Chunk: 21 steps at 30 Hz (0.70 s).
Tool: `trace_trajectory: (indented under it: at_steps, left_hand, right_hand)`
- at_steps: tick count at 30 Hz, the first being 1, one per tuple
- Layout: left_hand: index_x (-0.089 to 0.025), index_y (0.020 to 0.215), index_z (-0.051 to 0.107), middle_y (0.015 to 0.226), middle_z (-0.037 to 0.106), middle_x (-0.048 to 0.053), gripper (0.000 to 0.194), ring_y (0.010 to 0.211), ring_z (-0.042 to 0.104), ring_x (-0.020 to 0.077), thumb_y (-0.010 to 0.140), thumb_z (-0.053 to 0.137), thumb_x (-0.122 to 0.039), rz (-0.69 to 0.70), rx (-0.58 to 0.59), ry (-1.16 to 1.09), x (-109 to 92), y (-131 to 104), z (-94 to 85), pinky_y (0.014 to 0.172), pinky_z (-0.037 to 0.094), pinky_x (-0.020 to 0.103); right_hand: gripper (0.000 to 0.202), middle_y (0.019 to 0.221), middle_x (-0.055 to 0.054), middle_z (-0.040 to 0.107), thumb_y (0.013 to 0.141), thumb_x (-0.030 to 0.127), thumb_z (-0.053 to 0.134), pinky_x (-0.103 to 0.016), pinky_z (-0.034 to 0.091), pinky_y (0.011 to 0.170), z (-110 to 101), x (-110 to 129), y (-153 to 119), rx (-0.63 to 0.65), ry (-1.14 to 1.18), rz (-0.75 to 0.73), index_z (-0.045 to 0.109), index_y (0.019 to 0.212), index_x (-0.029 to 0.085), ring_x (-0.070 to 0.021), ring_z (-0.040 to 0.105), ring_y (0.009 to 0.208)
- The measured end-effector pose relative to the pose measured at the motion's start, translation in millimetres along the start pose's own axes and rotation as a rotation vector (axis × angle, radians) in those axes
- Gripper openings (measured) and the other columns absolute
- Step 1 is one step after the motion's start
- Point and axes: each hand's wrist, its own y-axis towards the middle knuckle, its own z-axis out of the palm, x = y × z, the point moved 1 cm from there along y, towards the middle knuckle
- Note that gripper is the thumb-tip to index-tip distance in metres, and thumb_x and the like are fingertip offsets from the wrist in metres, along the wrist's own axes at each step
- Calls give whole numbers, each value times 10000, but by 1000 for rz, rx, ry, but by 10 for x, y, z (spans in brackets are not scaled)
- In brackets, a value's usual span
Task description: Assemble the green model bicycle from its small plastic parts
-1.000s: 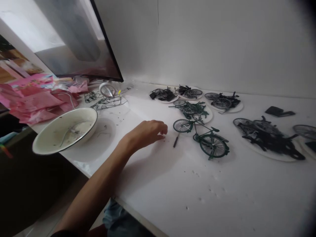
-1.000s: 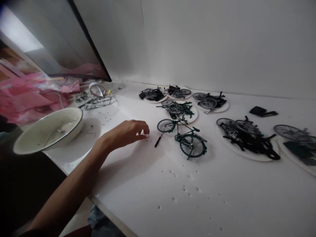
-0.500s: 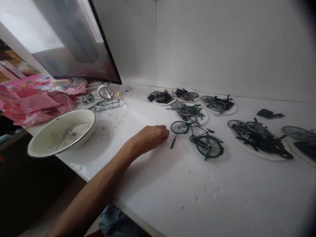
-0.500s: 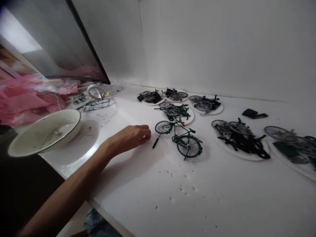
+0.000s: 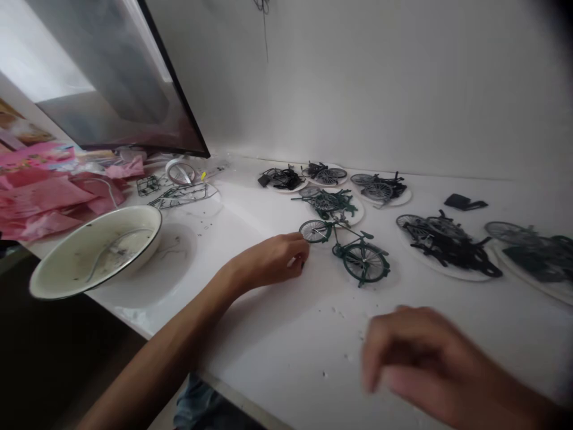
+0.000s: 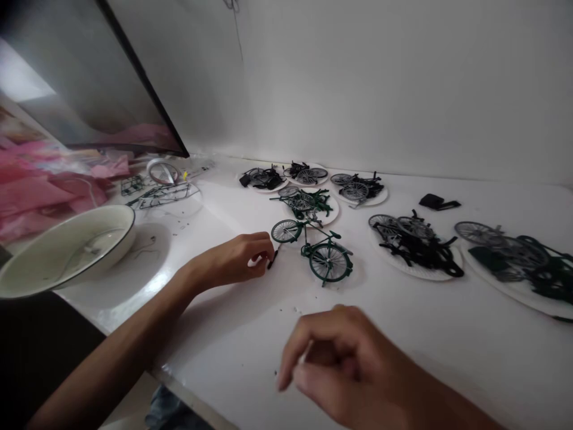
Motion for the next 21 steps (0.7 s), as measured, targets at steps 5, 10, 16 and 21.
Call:
trace_trajectory:
  at_steps: [5,10,16,21]
  left_hand:
    - [-161,935,550,852,565,12,240,694,476,92,754,509,-9,52,-60,-201,-263,-7,82,614,407,221]
    - [-182,912,507,745,531,-36,188,651,480,72,779,552,-58,-2,56,-568,-366,5,166,572,409,184]
    - [-174,895,499,807,557,-11,170,693,524,82,782,532,-51,-54,63,-701,-300,24,191,629,449,211]
    - [-170,929,530,788,592,-11,139,706,560,90,820,575,-97,-26,57,-646,-311,28,203,635,447,214]
  right_hand:
    - [265,514,84,312,924,442,569,-224,189,428,198,65,480,146,308,131,615,832,198,-66,231,449]
    - [233,632,55,476,923,428,590,-213,345,456,208,-84,571,-133,487,66,545,925,199,-78,403,500]
    - [258,803,-1,634,957,441,551,-263,464,629,212,-122,507,-296,313,-28,581,1090,222,-124,580,669]
    - [251,902,-26,682,952,410,568,-284,508,721,220,-113,502,-321,331,-60,607,1095,208,-135,628,730]
